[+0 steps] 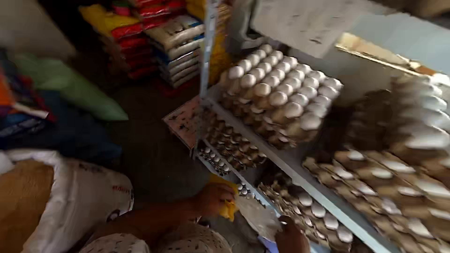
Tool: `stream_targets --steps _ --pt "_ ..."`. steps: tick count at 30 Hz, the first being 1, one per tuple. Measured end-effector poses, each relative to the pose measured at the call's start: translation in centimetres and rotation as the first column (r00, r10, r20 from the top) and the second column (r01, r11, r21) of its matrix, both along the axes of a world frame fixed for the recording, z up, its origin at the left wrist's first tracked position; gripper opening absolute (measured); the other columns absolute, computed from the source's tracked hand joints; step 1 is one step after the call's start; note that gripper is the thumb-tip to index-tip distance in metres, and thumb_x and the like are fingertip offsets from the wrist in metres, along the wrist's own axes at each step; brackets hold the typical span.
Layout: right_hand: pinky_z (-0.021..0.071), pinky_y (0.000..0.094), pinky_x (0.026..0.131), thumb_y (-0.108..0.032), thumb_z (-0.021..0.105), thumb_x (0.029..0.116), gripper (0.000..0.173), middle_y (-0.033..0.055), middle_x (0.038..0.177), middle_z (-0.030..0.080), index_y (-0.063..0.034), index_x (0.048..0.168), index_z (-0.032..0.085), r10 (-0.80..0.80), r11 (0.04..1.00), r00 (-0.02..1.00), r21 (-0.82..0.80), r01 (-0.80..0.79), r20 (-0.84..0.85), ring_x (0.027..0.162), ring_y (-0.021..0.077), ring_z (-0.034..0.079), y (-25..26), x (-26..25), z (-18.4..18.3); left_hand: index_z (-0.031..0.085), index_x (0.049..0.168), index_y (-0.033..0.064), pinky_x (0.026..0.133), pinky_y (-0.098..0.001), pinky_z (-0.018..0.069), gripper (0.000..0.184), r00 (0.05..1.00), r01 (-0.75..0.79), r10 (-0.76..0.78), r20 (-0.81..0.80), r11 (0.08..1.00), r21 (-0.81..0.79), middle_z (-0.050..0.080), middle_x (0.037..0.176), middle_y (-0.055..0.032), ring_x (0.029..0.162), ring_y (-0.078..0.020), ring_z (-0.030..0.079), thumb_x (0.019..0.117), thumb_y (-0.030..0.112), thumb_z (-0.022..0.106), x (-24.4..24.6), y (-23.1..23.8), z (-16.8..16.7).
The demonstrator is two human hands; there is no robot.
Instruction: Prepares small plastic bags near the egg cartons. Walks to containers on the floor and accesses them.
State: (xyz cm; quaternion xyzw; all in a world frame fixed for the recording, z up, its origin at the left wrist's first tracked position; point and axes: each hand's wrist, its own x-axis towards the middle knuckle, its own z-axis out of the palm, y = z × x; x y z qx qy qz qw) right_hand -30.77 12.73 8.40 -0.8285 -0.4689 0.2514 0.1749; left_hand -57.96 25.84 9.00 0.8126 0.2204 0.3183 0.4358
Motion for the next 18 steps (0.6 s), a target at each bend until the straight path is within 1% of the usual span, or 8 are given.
stream_targets --steps 2,5,7,9,11,13,15,18 --pt "0.0500 0.0697 0.093 0.003 0.074 0.0784 0.052 0.0320 0.119 0.065 0.0036 0.130 0.065 0.277 0.960 0.960 0.029 -0.279 0.040 0.111 0.0509 0.063 5.9 -2.7 0.1 0.076 0.092 -0.0072 0.100 -0.0412 0.0549 0.023 0.983 -0.184 0.184 0.011 0.983 0.006 0.073 0.112 -0.0213 0.111 -0.0301 0.070 0.0803 -0.016 0.058 -3.8 2.0 0.2" --pt "0.0525 0.0630 0.097 0.000 0.087 0.0640 0.085 0.0315 0.141 0.053 0.0002 0.143 0.056 0.676 0.702 0.736 0.290 -0.650 0.012 0.124 0.0486 0.058 15.3 -9.6 0.8 0.075 0.094 -0.0091 0.102 -0.0409 0.0534 0.023 0.891 -0.452 0.453 0.021 0.891 -0.034 0.072 0.116 -0.0228 0.114 -0.0290 0.068 0.0822 -0.015 0.056 -9.8 4.2 0.9" --pt "0.0525 0.0556 0.101 -0.009 0.080 0.0782 0.071 0.0261 0.138 0.059 -0.0012 0.145 0.056 0.849 0.519 0.519 0.351 -0.780 -0.101 0.123 0.0397 0.061 21.8 -14.9 1.2 0.075 0.095 -0.0073 0.102 -0.0368 0.0533 0.021 0.804 -0.591 0.592 0.057 0.806 -0.043 0.072 0.116 -0.0200 0.114 -0.0224 0.068 0.0863 -0.008 0.056 -13.8 6.1 0.5" --pt "0.0474 0.0508 0.109 -0.015 0.075 0.0897 0.050 0.0247 0.133 0.063 0.0037 0.134 0.063 0.886 0.448 0.391 0.250 -0.858 -0.247 0.125 0.0352 0.061 28.1 -19.9 0.7 0.076 0.096 -0.0048 0.101 -0.0365 0.0541 0.019 0.682 -0.722 0.725 0.100 0.689 -0.064 0.073 0.114 -0.0165 0.112 -0.0187 0.068 0.0908 -0.002 0.058 -17.6 8.0 -0.7" --pt "0.0426 0.0538 0.112 -0.007 0.071 0.0920 0.044 0.0301 0.135 0.060 0.0088 0.132 0.061 0.874 0.438 0.421 0.017 -0.899 -0.244 0.128 0.0409 0.057 34.1 -25.0 1.0 0.076 0.094 -0.0022 0.100 -0.0374 0.0565 0.016 0.515 -0.838 0.835 0.195 0.538 -0.090 0.073 0.118 -0.0138 0.113 -0.0176 0.069 0.0930 0.003 0.061 -21.2 10.3 -2.3" --pt "0.0418 0.0624 0.109 -0.005 0.065 0.0934 0.044 0.0293 0.140 0.056 0.0010 0.137 0.061 0.853 0.507 0.521 -0.189 -0.841 -0.030 0.132 0.0461 0.053 39.1 -30.4 1.0 0.076 0.095 -0.0027 0.104 -0.0390 0.0542 0.015 0.343 -0.917 0.905 0.251 0.381 -0.122 0.071 0.126 -0.0145 0.120 -0.0203 0.066 0.0939 0.004 0.062 -24.8 12.6 -3.1" --pt "0.0373 0.0713 0.107 -0.006 0.059 0.0956 0.045 0.0268 0.148 0.051 -0.0064 0.141 0.061 0.789 0.614 0.595 -0.174 -0.770 0.156 0.137 0.0507 0.044 43.1 -34.6 -0.6 0.075 0.100 -0.0051 0.108 -0.0424 0.0515 0.018 0.218 -0.954 0.951 0.220 0.255 -0.160 0.072 0.122 -0.0169 0.124 -0.0254 0.065 0.0949 0.003 0.059 -28.3 15.0 -3.3" --pt "0.0292 0.0746 0.110 -0.006 0.055 0.0975 0.051 0.0248 0.156 0.043 -0.0088 0.148 0.054 0.790 0.608 0.609 -0.209 -0.766 0.071 0.145 0.0502 0.035 49.4 -39.8 -3.7 0.075 0.104 -0.0032 0.099 -0.0372 0.0557 0.018 0.140 -0.972 0.973 0.182 0.171 -0.164 0.076 0.109 -0.0124 0.108 -0.0163 0.070 0.0960 0.002 0.059 -33.6 19.4 -2.6"
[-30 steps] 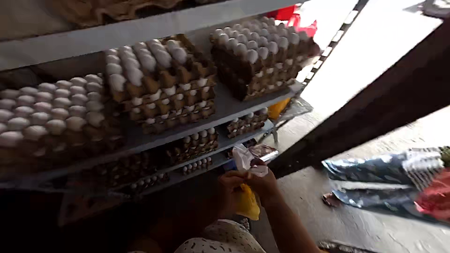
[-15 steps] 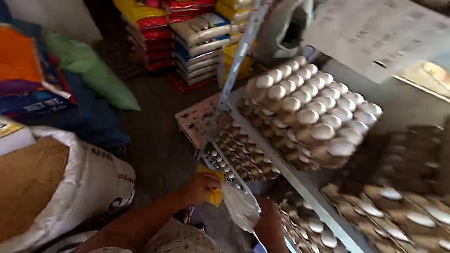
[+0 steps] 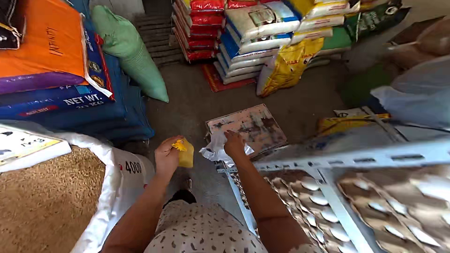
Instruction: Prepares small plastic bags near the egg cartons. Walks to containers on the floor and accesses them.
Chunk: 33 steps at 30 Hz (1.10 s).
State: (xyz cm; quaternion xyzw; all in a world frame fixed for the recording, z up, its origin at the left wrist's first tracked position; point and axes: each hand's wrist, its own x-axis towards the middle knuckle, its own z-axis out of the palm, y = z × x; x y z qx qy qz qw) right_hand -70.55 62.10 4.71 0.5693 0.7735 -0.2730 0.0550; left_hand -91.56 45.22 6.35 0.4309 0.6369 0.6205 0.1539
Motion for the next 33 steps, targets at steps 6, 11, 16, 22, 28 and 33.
stream_targets --steps 6,11,16,22,28,33 --pt "0.0403 0.0593 0.111 -0.023 0.058 0.1051 0.045 0.0309 0.141 0.054 0.0083 0.138 0.054 -0.386 0.818 0.905 -0.521 0.245 -0.180 0.134 0.0420 0.051 8.4 -11.5 -4.9 0.074 0.100 0.0029 0.102 -0.0371 0.0555 0.015 0.999 0.020 -0.028 0.025 0.963 0.269 0.076 0.109 -0.0039 0.109 -0.0130 0.069 0.0985 0.003 0.060 -10.4 11.5 2.7" --pt "0.0546 0.0418 0.087 -0.027 0.058 0.1052 0.040 0.0167 0.119 0.064 -0.0010 0.135 0.055 -0.569 0.623 0.773 -0.760 0.183 -0.280 0.103 0.0230 0.064 15.7 -19.9 -4.3 0.076 0.100 0.0125 0.106 -0.0406 0.0526 0.014 0.985 0.158 -0.171 -0.006 0.892 0.424 0.076 0.108 0.0013 0.111 -0.0142 0.069 0.0998 0.008 0.062 -16.7 23.1 3.9" --pt "0.0593 0.0379 0.074 -0.038 0.037 0.1103 0.039 0.0077 0.095 0.070 -0.0084 0.119 0.061 -0.822 0.283 0.486 -0.953 -0.103 -0.297 0.085 0.0181 0.069 26.3 -24.0 -4.0 0.073 0.090 0.0097 0.114 -0.0514 0.0473 0.021 0.833 0.551 -0.547 -0.082 0.807 0.213 0.076 0.101 -0.0035 0.110 -0.0191 0.071 0.1002 0.026 0.064 -20.5 32.8 2.3" --pt "0.0589 0.0366 0.078 -0.038 0.019 0.1136 0.053 0.0109 0.105 0.071 -0.0067 0.138 0.053 -0.864 0.232 0.414 -0.956 -0.177 -0.286 0.089 0.0190 0.070 38.4 -25.3 -4.9 0.073 0.096 0.0097 0.120 -0.0495 0.0403 0.023 0.399 0.885 -0.900 0.173 0.428 0.185 0.077 0.103 -0.0024 0.112 -0.0147 0.071 0.1036 0.028 0.062 -22.4 43.6 2.1" --pt "0.0439 0.0412 0.112 -0.023 0.033 0.1131 0.044 0.0137 0.149 0.054 -0.0092 0.151 0.049 -0.563 0.722 0.553 -0.691 -0.031 -0.614 0.133 0.0220 0.054 51.0 -25.8 -3.3 0.072 0.095 0.0069 0.118 -0.0457 0.0424 0.026 0.136 0.962 -0.973 0.188 0.175 0.211 0.077 0.102 -0.0036 0.112 -0.0134 0.070 0.1056 0.027 0.059 -23.5 56.9 3.1" --pt "0.0469 0.0464 0.107 -0.015 0.049 0.1054 0.034 0.0227 0.130 0.062 -0.0014 0.130 0.068 -0.322 0.940 0.609 -0.321 0.114 -0.725 0.122 0.0314 0.058 60.5 -25.5 -2.5 0.072 0.095 0.0083 0.117 -0.0451 0.0451 0.030 -0.082 0.984 -0.982 0.170 -0.053 0.168 0.077 0.102 -0.0033 0.112 -0.0151 0.071 0.1068 0.030 0.056 -23.4 70.4 2.6"
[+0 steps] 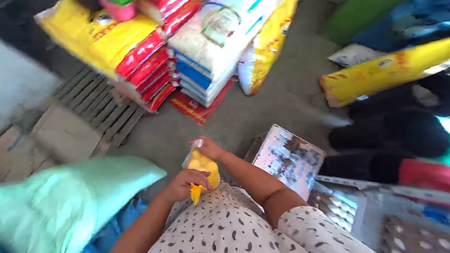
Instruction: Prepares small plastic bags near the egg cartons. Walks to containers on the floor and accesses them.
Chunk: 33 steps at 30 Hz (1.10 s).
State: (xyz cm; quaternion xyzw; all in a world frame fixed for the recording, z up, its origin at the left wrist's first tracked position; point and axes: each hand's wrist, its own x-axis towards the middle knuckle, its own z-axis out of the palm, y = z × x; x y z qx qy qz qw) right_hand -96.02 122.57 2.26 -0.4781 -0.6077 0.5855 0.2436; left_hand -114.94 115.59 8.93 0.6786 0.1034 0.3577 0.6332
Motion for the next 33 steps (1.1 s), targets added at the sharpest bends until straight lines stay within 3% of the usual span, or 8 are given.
stream_targets --steps 8,10,13,15,17,21,27,33 --pt "0.0537 0.0266 0.090 -0.008 0.045 0.1028 0.032 0.0105 0.115 0.069 0.0066 0.122 0.065 -0.678 0.680 0.629 0.001 0.733 -0.379 0.100 0.0062 0.064 5.9 10.5 5.6 0.076 0.096 0.0138 0.114 -0.0437 0.0470 0.021 0.984 0.050 -0.026 -0.178 0.990 0.133 0.077 0.108 0.0004 0.115 -0.0141 0.070 0.1026 0.018 0.057 8.0 21.1 -1.3" --pt "0.0551 0.0294 0.087 -0.010 0.048 0.1028 0.030 0.0101 0.110 0.068 0.0045 0.124 0.063 -0.766 0.617 0.593 -0.022 0.787 -0.248 0.095 0.0091 0.065 6.5 13.6 6.0 0.075 0.094 0.0086 0.114 -0.0455 0.0469 0.023 0.974 0.117 -0.087 -0.208 0.984 0.135 0.078 0.106 -0.0037 0.116 -0.0171 0.070 0.1006 0.011 0.053 11.4 25.3 -2.1" --pt "0.0535 0.0562 0.093 -0.018 0.062 0.0969 0.034 0.0217 0.109 0.070 0.0003 0.125 0.064 -0.716 0.642 0.644 -0.107 0.759 0.270 0.103 0.0338 0.068 8.6 19.3 6.7 0.075 0.094 0.0034 0.115 -0.0464 0.0460 0.025 0.954 0.178 -0.133 -0.268 0.972 0.153 0.078 0.104 -0.0071 0.118 -0.0210 0.069 0.0979 0.006 0.051 17.2 31.7 -3.2" --pt "0.0522 0.0611 0.084 -0.025 0.067 0.0931 0.029 0.0214 0.093 0.070 0.0015 0.103 0.070 -0.676 0.669 0.643 -0.063 0.740 0.360 0.092 0.0370 0.068 10.2 23.1 6.0 0.074 0.092 0.0015 0.114 -0.0462 0.0463 0.024 0.938 0.172 -0.123 -0.325 0.977 0.127 0.077 0.105 -0.0087 0.123 -0.0261 0.065 0.0954 0.005 0.050 21.2 35.1 -3.9" --pt "0.0499 0.0523 0.075 -0.029 0.067 0.0945 0.033 0.0161 0.081 0.064 0.0024 0.083 0.069 -0.706 0.685 0.666 -0.004 0.728 0.242 0.081 0.0294 0.062 12.5 27.5 5.8 0.073 0.088 0.0016 0.117 -0.0473 0.0425 0.020 0.930 0.149 -0.113 -0.349 0.986 0.078 0.076 0.109 -0.0106 0.130 -0.0307 0.060 0.0936 0.006 0.054 25.7 38.3 -4.6" --pt "0.0423 0.0266 0.061 -0.033 0.054 0.1046 0.037 -0.0018 0.071 0.055 -0.0030 0.091 0.071 -0.816 0.576 0.572 -0.213 0.789 -0.087 0.062 0.0051 0.048 19.0 33.8 6.4 0.070 0.082 0.0008 0.115 -0.0416 0.0432 0.017 0.923 0.119 -0.112 -0.369 0.993 -0.004 0.062 0.138 -0.0178 0.137 -0.0260 0.052 0.0919 0.010 0.060 35.0 43.4 -5.3" --pt "0.0461 0.0353 0.071 -0.033 0.047 0.1095 0.040 0.0061 0.081 0.056 -0.0002 0.110 0.070 -0.910 0.407 0.413 -0.229 0.884 -0.022 0.071 0.0143 0.051 27.1 43.0 8.1 0.052 0.137 -0.0104 0.107 -0.0341 0.0484 0.048 0.861 0.062 -0.182 -0.474 0.964 -0.259 0.050 0.149 -0.0210 0.129 -0.0178 0.056 0.0947 0.010 0.057 48.1 50.9 -5.9" --pt "0.0481 0.0373 0.075 -0.032 0.047 0.1093 0.039 0.0083 0.086 0.062 -0.0017 0.114 0.071 -0.997 0.010 -0.006 -0.218 0.976 -0.075 0.075 0.0155 0.055 29.9 48.9 6.9 0.053 0.136 -0.0102 0.108 -0.0343 0.0488 0.040 0.681 0.419 -0.478 -0.555 0.876 -0.239 0.058 0.142 -0.0189 0.127 -0.0171 0.059 0.1014 0.010 0.052 62.0 58.9 -7.8"
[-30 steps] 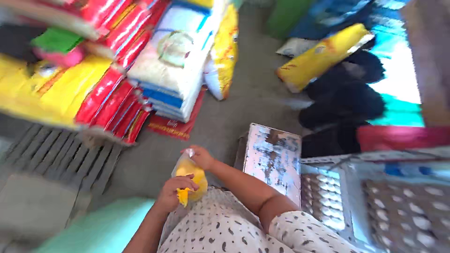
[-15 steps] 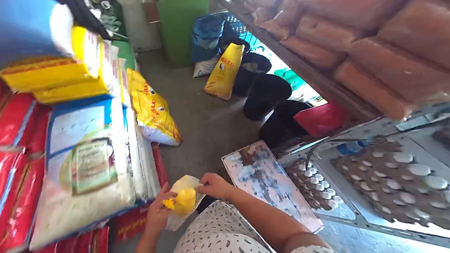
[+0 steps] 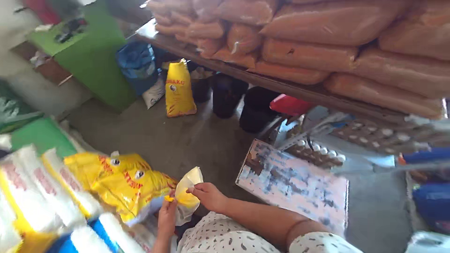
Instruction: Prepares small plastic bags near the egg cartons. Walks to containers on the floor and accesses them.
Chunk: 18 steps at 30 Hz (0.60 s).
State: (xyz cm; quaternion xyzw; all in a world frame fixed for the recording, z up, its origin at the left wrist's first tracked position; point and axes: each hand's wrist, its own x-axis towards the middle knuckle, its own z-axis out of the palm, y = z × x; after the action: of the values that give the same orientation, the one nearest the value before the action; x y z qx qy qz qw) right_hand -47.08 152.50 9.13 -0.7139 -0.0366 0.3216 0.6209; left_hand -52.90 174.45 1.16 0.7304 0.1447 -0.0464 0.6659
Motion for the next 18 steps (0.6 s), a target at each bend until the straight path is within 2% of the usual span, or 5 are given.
stream_targets --steps 3,5,9,13,18 --pt "0.0485 0.0361 0.074 -0.032 0.047 0.1093 0.040 0.0087 0.085 0.062 -0.0010 0.115 0.071 -0.265 0.963 0.964 0.039 0.265 -0.005 0.073 0.0150 0.055 1.6 1.1 -0.3 0.055 0.132 -0.0093 0.105 -0.0381 0.0513 0.048 0.942 0.336 -0.335 -0.022 0.942 0.012 0.054 0.145 -0.0213 0.128 -0.0219 0.058 0.0919 0.015 0.066 7.8 2.5 -0.1" --pt "0.0475 0.0344 0.073 -0.030 0.046 0.1097 0.039 0.0082 0.084 0.062 -0.0014 0.117 0.071 -0.431 0.901 0.902 0.041 0.431 -0.006 0.072 0.0141 0.053 1.8 1.4 0.1 0.043 0.146 -0.0082 0.102 -0.0404 0.0546 0.072 0.841 0.540 -0.536 -0.080 0.841 0.034 0.055 0.143 -0.0237 0.124 -0.0247 0.062 0.0834 0.008 0.075 12.3 2.5 0.2" --pt "0.0455 0.0278 0.069 -0.027 0.050 0.1080 0.035 0.0034 0.076 0.059 -0.0007 0.105 0.073 -0.714 0.700 0.691 0.105 0.706 0.113 0.069 0.0083 0.051 0.5 1.4 0.2 0.039 0.150 -0.0079 0.107 -0.0479 0.0506 0.073 0.492 0.851 -0.847 -0.201 0.420 0.314 0.058 0.138 -0.0285 0.125 -0.0338 0.061 0.0882 0.010 0.072 20.8 0.7 -0.1" --pt "0.0485 0.0263 0.073 -0.023 0.053 0.1063 0.035 0.0081 0.078 0.063 0.0028 0.097 0.074 -0.861 0.470 0.405 0.178 0.865 0.309 0.074 0.0099 0.057 -0.5 0.1 -1.6 0.069 0.120 0.0032 0.083 -0.0404 0.0579 0.025 0.253 0.962 -0.789 -0.559 0.146 0.228 0.073 0.103 -0.0108 0.090 -0.0183 0.070 0.0980 0.013 0.065 26.0 -7.0 0.9" --pt "0.0479 0.0244 0.066 -0.022 0.053 0.1051 0.037 0.0065 0.069 0.058 0.0026 0.083 0.069 -0.931 0.153 0.071 0.206 0.966 0.359 0.067 0.0090 0.055 -0.5 -1.9 -5.6 0.069 0.108 0.0017 0.077 -0.0310 0.0535 0.017 -0.186 0.969 -0.728 -0.660 -0.247 0.000 0.068 0.092 -0.0028 0.081 -0.0086 0.062 0.1000 0.009 0.056 29.0 -16.5 -0.5"
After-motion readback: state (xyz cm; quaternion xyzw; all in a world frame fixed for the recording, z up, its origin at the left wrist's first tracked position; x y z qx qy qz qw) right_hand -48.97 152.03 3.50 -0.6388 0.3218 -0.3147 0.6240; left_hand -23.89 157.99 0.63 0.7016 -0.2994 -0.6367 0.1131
